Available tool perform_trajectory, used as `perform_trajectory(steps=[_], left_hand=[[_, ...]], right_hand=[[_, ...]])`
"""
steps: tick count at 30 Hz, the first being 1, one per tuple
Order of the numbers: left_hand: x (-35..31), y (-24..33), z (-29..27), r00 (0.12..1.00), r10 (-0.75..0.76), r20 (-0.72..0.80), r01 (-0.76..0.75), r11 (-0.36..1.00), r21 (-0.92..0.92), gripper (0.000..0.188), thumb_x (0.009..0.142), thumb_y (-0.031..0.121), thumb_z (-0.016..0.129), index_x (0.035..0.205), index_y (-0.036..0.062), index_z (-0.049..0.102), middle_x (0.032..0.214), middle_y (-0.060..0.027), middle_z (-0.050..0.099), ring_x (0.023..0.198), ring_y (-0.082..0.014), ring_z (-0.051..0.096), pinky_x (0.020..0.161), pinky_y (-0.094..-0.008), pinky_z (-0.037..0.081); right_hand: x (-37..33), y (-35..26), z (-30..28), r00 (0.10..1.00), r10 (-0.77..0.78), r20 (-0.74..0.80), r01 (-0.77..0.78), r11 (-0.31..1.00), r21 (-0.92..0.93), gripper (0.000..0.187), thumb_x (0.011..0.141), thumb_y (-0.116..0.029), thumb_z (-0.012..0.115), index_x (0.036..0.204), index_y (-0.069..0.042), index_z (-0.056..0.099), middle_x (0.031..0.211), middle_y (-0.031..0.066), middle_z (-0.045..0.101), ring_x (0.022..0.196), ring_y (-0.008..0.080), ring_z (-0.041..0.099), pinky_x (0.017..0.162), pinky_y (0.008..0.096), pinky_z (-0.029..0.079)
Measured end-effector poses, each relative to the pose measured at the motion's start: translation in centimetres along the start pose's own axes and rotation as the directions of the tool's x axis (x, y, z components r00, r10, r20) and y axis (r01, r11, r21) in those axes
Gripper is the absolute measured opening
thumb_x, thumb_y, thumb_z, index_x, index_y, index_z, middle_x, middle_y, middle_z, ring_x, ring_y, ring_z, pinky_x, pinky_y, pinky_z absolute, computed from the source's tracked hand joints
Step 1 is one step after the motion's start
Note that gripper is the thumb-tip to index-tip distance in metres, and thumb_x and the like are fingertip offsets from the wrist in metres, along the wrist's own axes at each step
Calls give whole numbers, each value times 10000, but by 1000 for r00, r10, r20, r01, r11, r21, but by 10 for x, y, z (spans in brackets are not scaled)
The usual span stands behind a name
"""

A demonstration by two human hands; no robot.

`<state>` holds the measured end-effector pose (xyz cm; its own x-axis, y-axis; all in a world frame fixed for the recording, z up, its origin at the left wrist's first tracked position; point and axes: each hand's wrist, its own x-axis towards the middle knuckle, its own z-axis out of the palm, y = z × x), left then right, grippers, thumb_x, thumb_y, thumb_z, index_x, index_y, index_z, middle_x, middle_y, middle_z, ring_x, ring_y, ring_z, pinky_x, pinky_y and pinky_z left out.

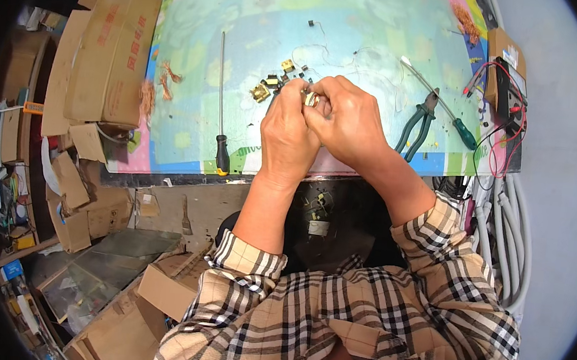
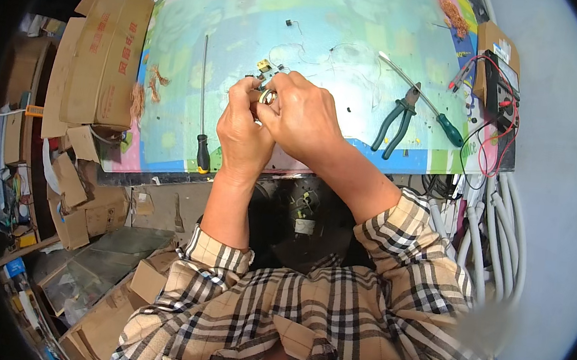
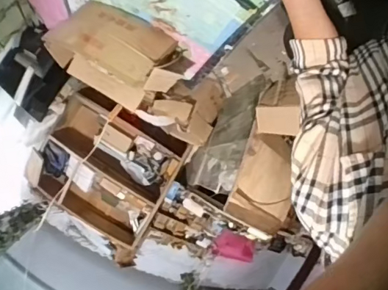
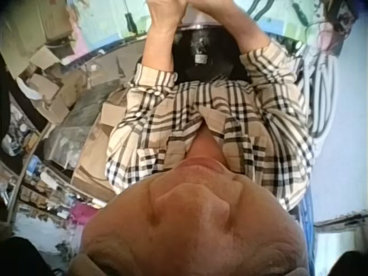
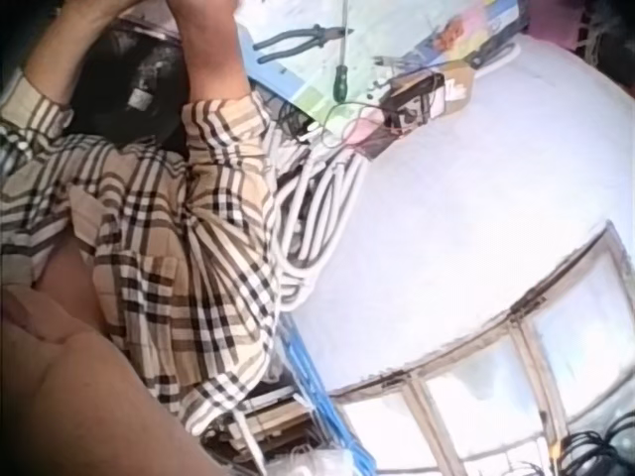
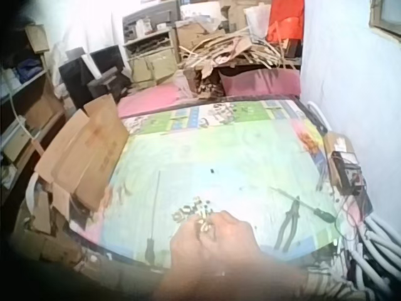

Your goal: The person sits on the floor and assembles small electronic components by hand, connecting wires to connectors and arranging them on a low table. The person occasionally reaches down to retrieve additional parts from the floor.

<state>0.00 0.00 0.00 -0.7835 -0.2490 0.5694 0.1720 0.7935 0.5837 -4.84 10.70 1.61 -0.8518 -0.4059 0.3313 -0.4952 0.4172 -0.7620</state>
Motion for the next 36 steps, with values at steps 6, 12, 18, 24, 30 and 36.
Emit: perform_trajectory(steps=[6,12,18,24,30,36], left_hand=[[-5,3,9,999,-35,5,35,999,-28,372,767,27,720,1077,-6,519,828,-170,619,737,-326,630,630,-378,508],[-6,1,9,1000,-24,9,24,999,-34,351,781,15,686,1085,9,511,823,-154,632,710,-282,637,612,-350,509],[-8,-4,12,1000,-12,2,12,1000,6,301,806,5,643,1074,39,510,835,-116,661,674,-201,649,603,-302,516],[-5,-4,6,994,-90,54,91,996,-8,332,791,13,667,1083,26,510,849,-141,651,723,-250,652,629,-330,515],[3,7,-6,941,-242,237,303,915,-267,420,806,-40,620,1200,13,483,955,-163,665,776,-197,657,702,-308,524],[10,-3,-23,774,-545,322,616,532,-582,303,918,49,570,1205,-29,511,993,-138,675,744,-142,644,630,-248,526]], right_hand=[[-2,7,-5,1000,-23,-16,23,999,-46,200,720,-117,683,875,1,640,781,142,622,638,293,620,575,364,495],[-4,7,-3,999,-42,-20,40,996,-85,177,717,-112,675,857,-12,633,781,130,622,611,287,615,557,365,490],[-4,9,1,999,-42,-12,41,991,-128,170,717,-114,670,850,-15,630,780,126,621,604,288,613,550,367,487],[-1,9,5,1000,27,-5,-27,998,-64,198,717,-148,702,864,-26,649,791,113,627,636,273,619,582,359,497],[6,17,-5,998,-43,-34,43,999,-15,215,739,-196,733,894,-58,678,857,82,626,682,293,632,605,383,512],[8,24,-7,989,-144,-43,140,987,-72,217,744,-126,734,950,-91,677,899,54,627,764,273,636,641,366,511]])
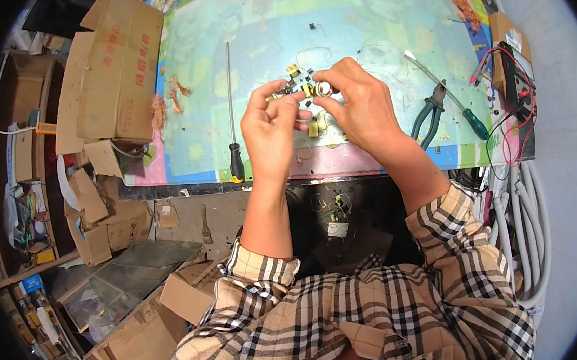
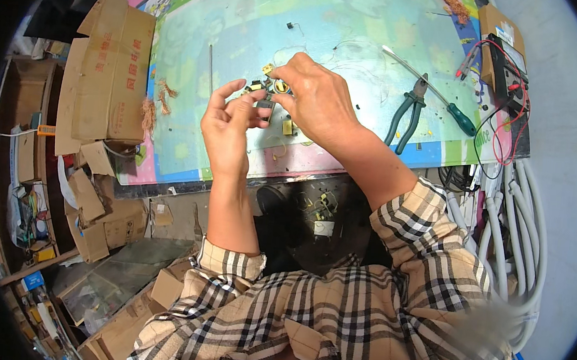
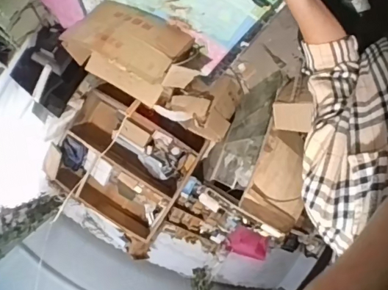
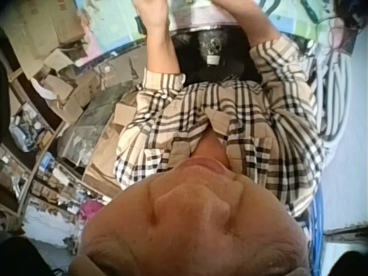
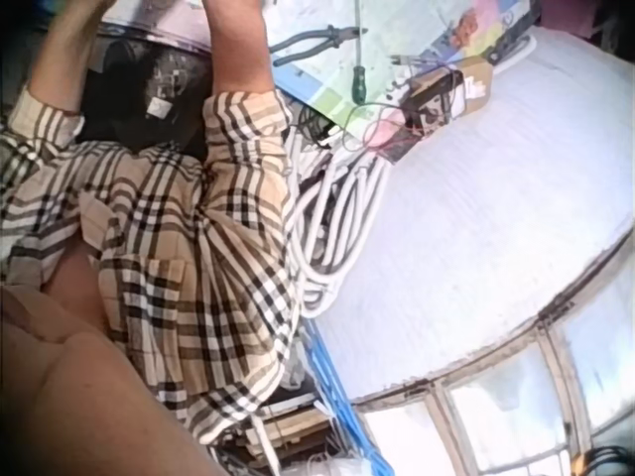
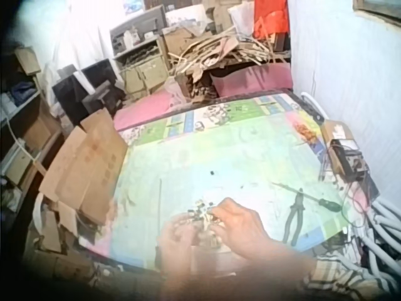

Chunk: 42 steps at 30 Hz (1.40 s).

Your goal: The person sits on the floor and assembles small electronic components by hand, connecting wires to connectors and arranging them on a low table. The person occasionally reaches down to retrieve additional parts from the floor.

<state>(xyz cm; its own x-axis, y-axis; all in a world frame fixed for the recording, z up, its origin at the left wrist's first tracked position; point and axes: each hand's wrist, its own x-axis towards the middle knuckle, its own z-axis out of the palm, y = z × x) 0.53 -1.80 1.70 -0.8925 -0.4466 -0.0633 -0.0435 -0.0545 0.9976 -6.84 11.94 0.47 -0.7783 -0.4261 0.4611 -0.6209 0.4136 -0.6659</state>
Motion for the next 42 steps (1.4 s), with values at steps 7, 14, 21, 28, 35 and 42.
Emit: perform_trajectory(steps=[7,14,21,28,35,42], left_hand=[[7,-8,-13,967,-161,196,196,964,-178,249,923,216,624,1039,-5,616,986,-81,658,864,-138,620,748,-295,521],[8,-11,-20,926,-217,310,342,829,-443,153,911,131,636,990,2,609,952,-119,670,823,-161,653,716,-274,546],[9,-9,-21,947,-208,246,301,842,-447,100,901,84,639,966,13,611,888,-82,667,778,-158,655,729,-275,553],[7,-9,-20,951,-188,246,276,873,-403,116,892,92,657,962,15,605,865,-72,665,752,-151,652,724,-269,551],[6,-4,-21,938,-176,300,300,846,-441,135,911,113,629,976,-2,600,940,-100,663,829,-170,648,760,-295,541],[4,-2,-15,959,-94,267,195,903,-382,135,924,127,613,965,1,588,949,-90,653,839,-163,627,778,-299,517]], right_hand=[[3,-14,0,995,-90,34,86,990,111,270,734,-107,731,988,-88,640,903,49,626,803,273,621,687,367,499],[3,-18,2,995,24,95,-50,958,284,302,734,-90,723,999,-84,578,922,76,616,844,257,613,736,352,494],[3,-10,1,990,100,97,-132,895,425,127,789,-120,698,897,-57,680,999,68,597,872,206,593,717,298,471],[3,-13,1,972,140,188,-213,865,455,91,817,-111,664,848,-28,679,1013,67,601,847,149,554,743,272,458],[1,4,7,913,195,359,-409,458,789,172,893,-137,584,950,16,636,1053,79,593,918,138,552,855,284,430],[4,5,2,827,145,543,-551,22,834,204,910,-147,562,1014,23,609,1063,88,592,960,139,552,915,303,417]])
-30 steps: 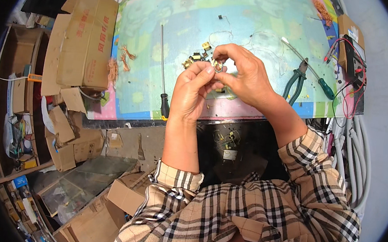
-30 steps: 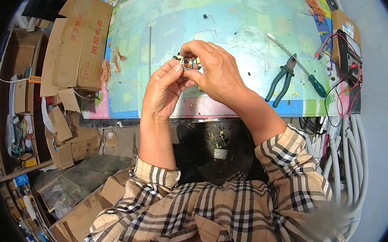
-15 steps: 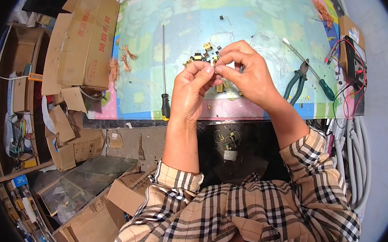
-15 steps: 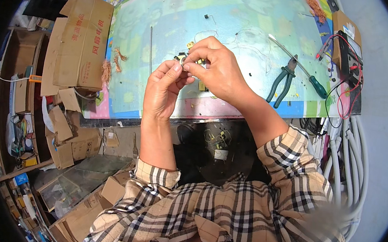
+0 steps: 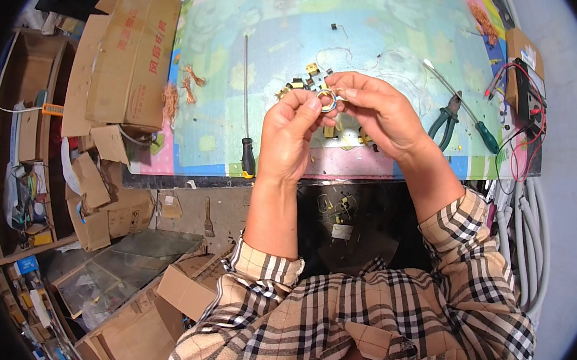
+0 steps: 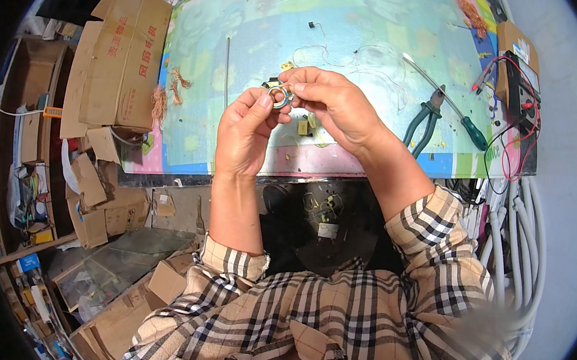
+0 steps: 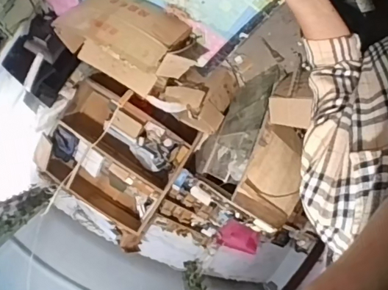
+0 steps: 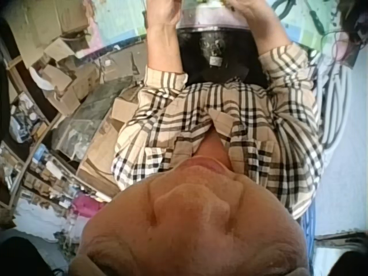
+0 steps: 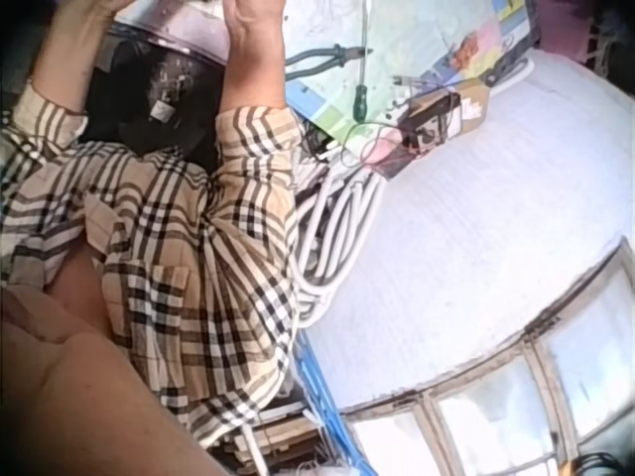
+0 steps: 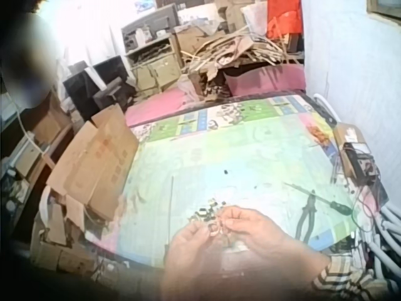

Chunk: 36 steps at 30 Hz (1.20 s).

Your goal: The person sits on the floor and assembles small electronic components by hand, connecting wires to connectors and arranging them on a low table. The person occasionally reaches down to retrieve additional parts from the floor.

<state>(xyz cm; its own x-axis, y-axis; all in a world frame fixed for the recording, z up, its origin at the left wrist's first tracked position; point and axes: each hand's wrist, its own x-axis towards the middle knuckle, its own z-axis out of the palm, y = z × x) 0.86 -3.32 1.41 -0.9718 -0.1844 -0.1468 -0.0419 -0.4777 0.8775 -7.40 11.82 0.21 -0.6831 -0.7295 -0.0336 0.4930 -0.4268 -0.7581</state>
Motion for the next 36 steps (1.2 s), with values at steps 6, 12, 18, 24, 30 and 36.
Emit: perform_trajectory(steps=[6,12,18,24,30,36], left_hand=[[-3,-11,5,913,395,-100,-281,789,546,88,926,75,605,937,1,560,915,-61,638,793,-116,591,715,-264,487],[-6,-5,21,797,601,63,-375,410,831,264,818,-17,662,1068,-4,579,897,-110,633,730,-158,620,680,-273,511],[-4,-11,11,800,565,203,-378,212,901,282,777,-16,708,1048,22,641,864,-107,653,691,-168,640,614,-284,521],[0,-20,3,846,529,72,-191,174,966,256,770,28,730,1019,11,674,832,-125,681,663,-183,653,621,-300,522],[2,-23,-10,884,465,-43,-97,273,957,270,766,79,760,1019,23,684,691,-81,665,588,-110,605,573,-270,488],[5,-26,-2,893,445,-72,-94,340,936,268,770,68,756,1027,33,690,693,-57,660,606,-90,589,581,-254,483]], right_hand=[[0,1,3,991,-121,-62,90,925,-369,168,904,-161,567,933,-4,619,943,46,602,866,110,538,849,276,423],[1,-3,7,984,-131,-121,43,833,-552,122,912,-126,583,913,-12,624,798,-23,584,750,71,507,706,235,435],[-2,-5,8,985,-90,-149,1,859,-512,123,917,-131,588,898,-15,624,821,-25,584,757,68,495,700,223,419],[-7,-9,5,970,166,-176,-205,950,-236,141,925,-162,564,926,-40,633,820,-25,573,725,57,443,671,196,367],[-17,-37,-10,992,59,-110,-71,991,-111,143,948,-150,546,948,-16,597,900,31,609,711,75,493,660,194,422],[-19,-37,-25,984,-62,-165,66,998,20,140,969,-129,521,993,-2,575,930,73,628,755,130,591,721,256,498]])
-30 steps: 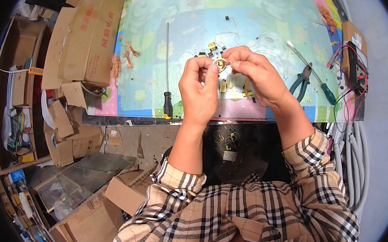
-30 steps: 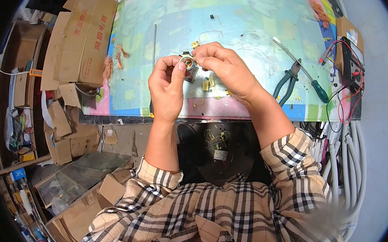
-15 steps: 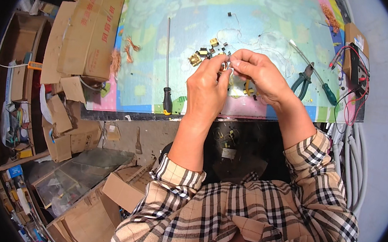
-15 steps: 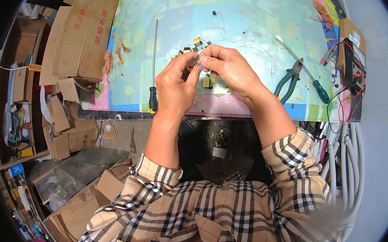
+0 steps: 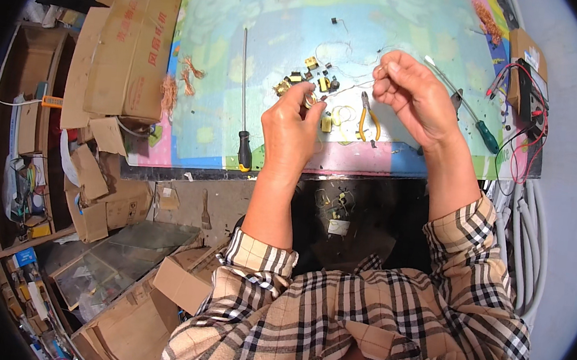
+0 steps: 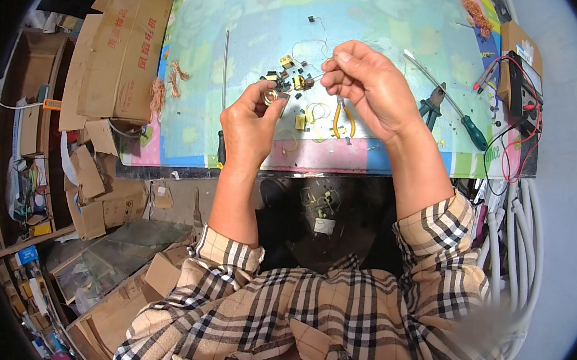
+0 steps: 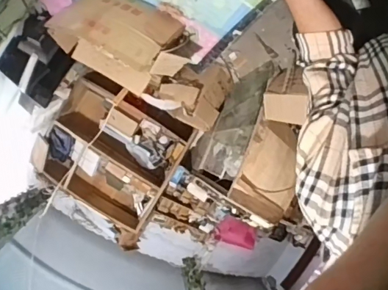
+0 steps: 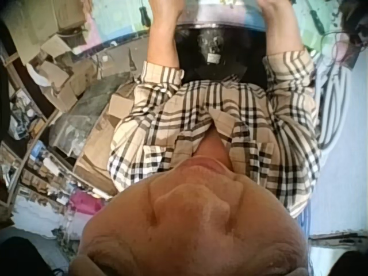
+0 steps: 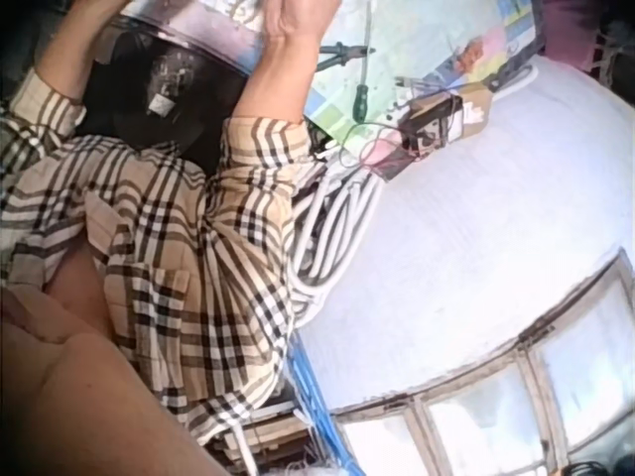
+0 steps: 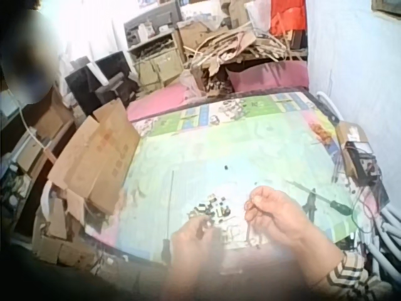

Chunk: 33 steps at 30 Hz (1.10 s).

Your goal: The person sits on the floor and assembles small electronic components by hand, connecting wires to connectors and arranging them on a low table. The person occasionally reaches down to retrieve additional parts from the floor.

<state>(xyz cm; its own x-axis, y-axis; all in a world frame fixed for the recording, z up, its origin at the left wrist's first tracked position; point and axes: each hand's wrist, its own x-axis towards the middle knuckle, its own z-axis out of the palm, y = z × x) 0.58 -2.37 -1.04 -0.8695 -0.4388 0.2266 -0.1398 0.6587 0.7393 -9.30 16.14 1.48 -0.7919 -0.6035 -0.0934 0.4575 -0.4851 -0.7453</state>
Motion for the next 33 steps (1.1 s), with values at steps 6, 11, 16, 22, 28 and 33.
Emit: perform_trajectory(steps=[6,11,16,22,28,33], left_hand=[[4,-3,-10,996,-88,-20,88,996,-5,275,772,49,752,1039,30,693,685,-37,646,601,-78,555,583,-246,473],[4,-10,-16,995,-81,-50,81,997,-12,256,775,43,751,1025,47,698,665,-19,621,583,-70,520,568,-243,461],[5,-5,-21,995,-98,-26,97,994,-52,251,771,41,754,1015,64,698,678,-16,631,611,-65,567,577,-233,471],[3,-5,-30,998,13,-68,-19,996,-88,275,765,43,759,1029,64,685,735,-23,645,628,-83,609,594,-240,502],[3,9,-33,997,65,-49,-70,991,-114,263,761,8,717,1016,33,659,783,-92,656,627,-157,619,596,-281,507],[0,10,-29,987,146,-68,-152,984,-97,254,761,-1,704,1006,58,675,732,-43,642,612,-99,608,589,-246,506]], right_hand=[[8,-34,-69,965,-250,-79,261,947,189,133,957,-89,523,984,27,583,905,92,613,785,166,584,770,316,494],[0,-70,-109,906,-361,-221,421,818,391,91,931,-20,550,951,68,544,872,103,559,812,190,543,791,338,474],[-8,-79,-127,844,-407,-349,504,825,256,89,931,-24,552,961,60,552,894,112,572,813,185,547,775,352,474],[4,-62,-111,809,-280,-516,50,909,-414,220,938,-135,564,1078,34,585,994,111,631,770,169,620,711,282,497],[13,-34,-57,711,-657,-251,-34,324,-945,366,902,-165,599,1235,-22,550,1141,100,593,785,147,626,692,274,497],[4,16,34,980,-103,172,200,529,-824,493,834,-118,657,1300,-65,504,1194,112,510,755,146,592,718,268,496]])
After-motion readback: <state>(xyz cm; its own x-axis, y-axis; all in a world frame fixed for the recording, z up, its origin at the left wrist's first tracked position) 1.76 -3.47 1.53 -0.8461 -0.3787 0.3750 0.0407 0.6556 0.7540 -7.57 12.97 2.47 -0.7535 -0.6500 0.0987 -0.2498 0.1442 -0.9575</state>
